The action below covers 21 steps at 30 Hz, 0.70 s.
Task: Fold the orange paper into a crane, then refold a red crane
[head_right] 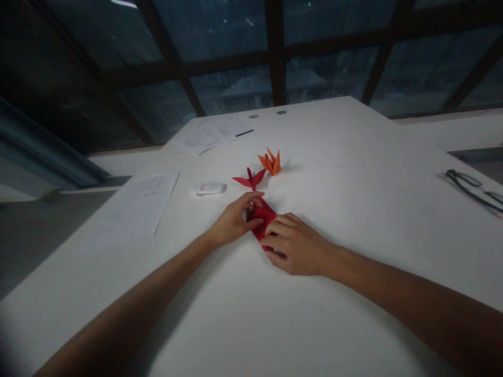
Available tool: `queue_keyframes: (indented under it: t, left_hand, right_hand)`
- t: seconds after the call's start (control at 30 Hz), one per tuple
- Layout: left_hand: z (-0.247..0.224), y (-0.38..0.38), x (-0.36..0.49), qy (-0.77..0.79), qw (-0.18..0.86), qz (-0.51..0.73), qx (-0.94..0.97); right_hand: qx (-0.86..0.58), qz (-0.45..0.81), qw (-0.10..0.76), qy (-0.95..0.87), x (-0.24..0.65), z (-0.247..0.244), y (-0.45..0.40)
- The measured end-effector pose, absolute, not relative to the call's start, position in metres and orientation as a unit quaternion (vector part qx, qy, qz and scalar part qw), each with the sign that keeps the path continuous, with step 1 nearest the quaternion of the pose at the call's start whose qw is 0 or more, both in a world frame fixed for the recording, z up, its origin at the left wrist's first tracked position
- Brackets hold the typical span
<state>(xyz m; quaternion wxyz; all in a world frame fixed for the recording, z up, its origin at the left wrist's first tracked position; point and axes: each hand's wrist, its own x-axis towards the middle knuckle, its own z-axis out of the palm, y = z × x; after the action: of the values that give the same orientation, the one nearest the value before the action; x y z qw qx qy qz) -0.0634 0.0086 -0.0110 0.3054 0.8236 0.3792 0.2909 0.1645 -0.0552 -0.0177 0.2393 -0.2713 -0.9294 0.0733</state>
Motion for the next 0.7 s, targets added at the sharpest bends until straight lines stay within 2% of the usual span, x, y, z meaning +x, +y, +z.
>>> queue_keyframes:
  t: [0.23,0.6,0.7]
  left_hand:
    - [-0.0096,0.0101,-0.0608,0.391,0.285,0.266,0.834]
    - [-0.01,0.0119,-0.0627,0.362,0.36,0.292,0.809]
    - [-0.0089,0.0135,-0.0649,0.341,0.325,0.265,0.841]
  right_hand:
    - [-0.244,0.05,0.269,-0.93,0.164,-0.0183,-0.055]
    - [-0.233,0.025,0.271,-0.934,0.1647,-0.0181,-0.0569]
    - [-0.228,0.03,0.276,-0.933,0.1644,-0.0182,-0.0569]
